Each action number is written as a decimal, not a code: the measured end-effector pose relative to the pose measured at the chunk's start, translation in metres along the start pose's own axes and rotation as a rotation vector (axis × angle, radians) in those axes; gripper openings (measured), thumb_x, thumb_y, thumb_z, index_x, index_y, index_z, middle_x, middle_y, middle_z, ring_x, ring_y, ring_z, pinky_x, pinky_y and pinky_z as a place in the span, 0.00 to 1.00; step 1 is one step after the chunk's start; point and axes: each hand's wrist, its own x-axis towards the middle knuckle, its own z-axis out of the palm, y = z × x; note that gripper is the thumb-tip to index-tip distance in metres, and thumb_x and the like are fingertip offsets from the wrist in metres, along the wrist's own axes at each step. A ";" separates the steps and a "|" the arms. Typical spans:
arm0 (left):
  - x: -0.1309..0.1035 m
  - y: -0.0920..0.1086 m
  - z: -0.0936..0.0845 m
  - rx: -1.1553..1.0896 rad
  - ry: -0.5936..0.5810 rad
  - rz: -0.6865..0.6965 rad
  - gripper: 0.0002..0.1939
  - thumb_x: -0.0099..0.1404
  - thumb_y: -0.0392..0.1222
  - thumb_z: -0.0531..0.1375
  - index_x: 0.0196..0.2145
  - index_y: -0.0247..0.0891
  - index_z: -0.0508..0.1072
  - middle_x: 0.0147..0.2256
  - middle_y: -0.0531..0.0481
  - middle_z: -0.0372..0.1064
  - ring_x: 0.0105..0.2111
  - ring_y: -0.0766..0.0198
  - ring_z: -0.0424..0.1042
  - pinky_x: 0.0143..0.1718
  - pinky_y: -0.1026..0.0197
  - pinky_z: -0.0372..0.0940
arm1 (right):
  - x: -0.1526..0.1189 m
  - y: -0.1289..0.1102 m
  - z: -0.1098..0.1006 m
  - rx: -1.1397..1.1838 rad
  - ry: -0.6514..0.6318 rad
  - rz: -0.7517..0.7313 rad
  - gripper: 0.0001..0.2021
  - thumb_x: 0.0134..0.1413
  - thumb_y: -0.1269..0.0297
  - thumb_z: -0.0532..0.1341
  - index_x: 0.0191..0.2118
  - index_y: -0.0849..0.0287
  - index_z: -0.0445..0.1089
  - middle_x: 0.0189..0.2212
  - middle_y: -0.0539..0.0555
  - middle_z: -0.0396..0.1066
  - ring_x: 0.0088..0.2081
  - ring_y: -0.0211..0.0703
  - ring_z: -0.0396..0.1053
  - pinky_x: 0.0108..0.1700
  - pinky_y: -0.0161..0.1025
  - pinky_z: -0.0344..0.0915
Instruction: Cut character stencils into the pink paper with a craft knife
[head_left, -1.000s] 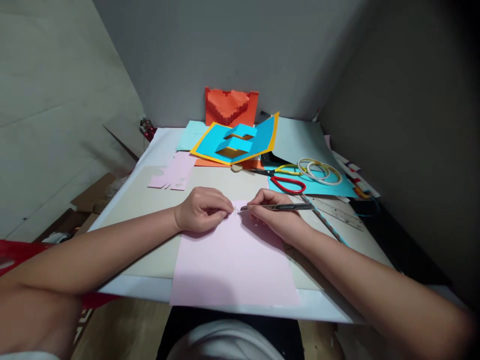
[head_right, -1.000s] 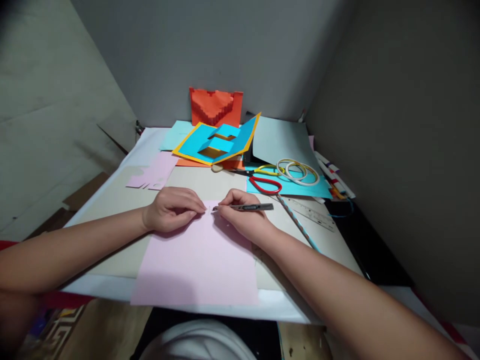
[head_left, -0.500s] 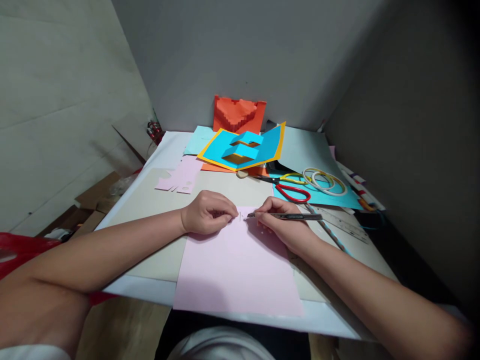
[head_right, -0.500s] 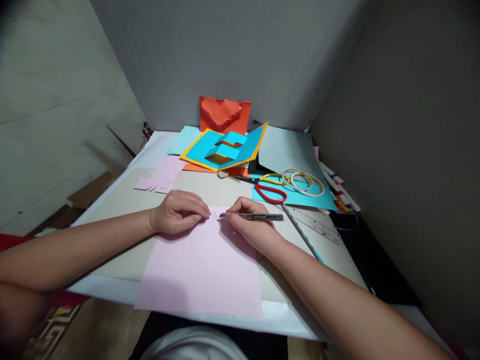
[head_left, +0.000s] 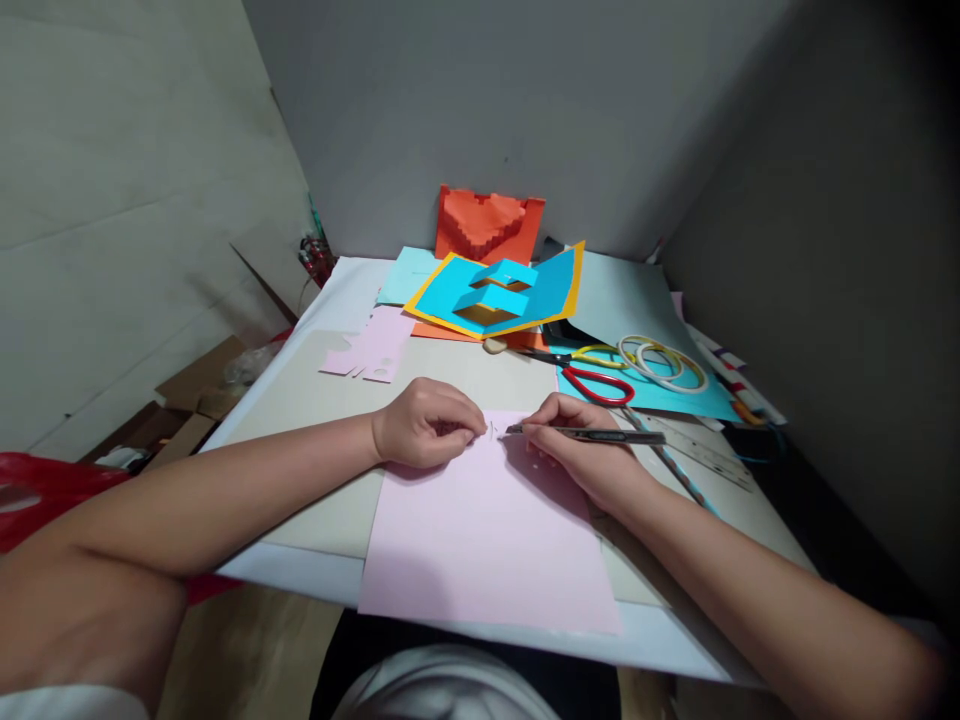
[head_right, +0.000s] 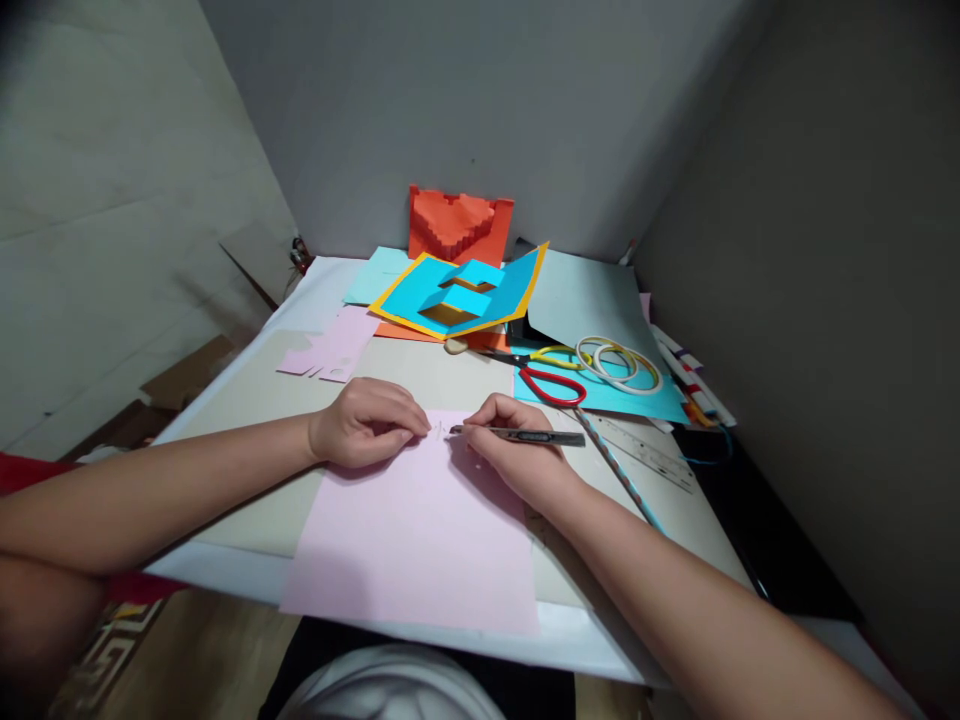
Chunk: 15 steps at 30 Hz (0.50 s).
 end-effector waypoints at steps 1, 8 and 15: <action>0.000 0.000 0.000 -0.002 0.000 0.000 0.16 0.73 0.47 0.61 0.54 0.37 0.71 0.51 0.43 0.70 0.46 0.57 0.74 0.47 0.50 0.73 | 0.000 0.000 0.000 -0.002 0.003 0.002 0.17 0.65 0.58 0.63 0.56 0.58 0.70 0.54 0.58 0.72 0.48 0.48 0.74 0.48 0.52 0.74; 0.001 0.001 0.000 -0.005 0.000 0.003 0.15 0.73 0.47 0.60 0.53 0.38 0.71 0.51 0.43 0.70 0.46 0.58 0.74 0.47 0.51 0.73 | 0.001 0.000 0.000 -0.010 0.014 0.014 0.17 0.65 0.58 0.63 0.56 0.58 0.70 0.54 0.58 0.72 0.49 0.48 0.74 0.48 0.51 0.74; -0.001 0.000 0.000 -0.011 0.008 -0.008 0.16 0.73 0.47 0.61 0.53 0.37 0.71 0.52 0.43 0.70 0.46 0.57 0.74 0.47 0.50 0.73 | -0.001 -0.003 0.000 -0.020 0.046 0.020 0.17 0.66 0.58 0.63 0.56 0.58 0.70 0.54 0.58 0.72 0.49 0.48 0.74 0.49 0.52 0.74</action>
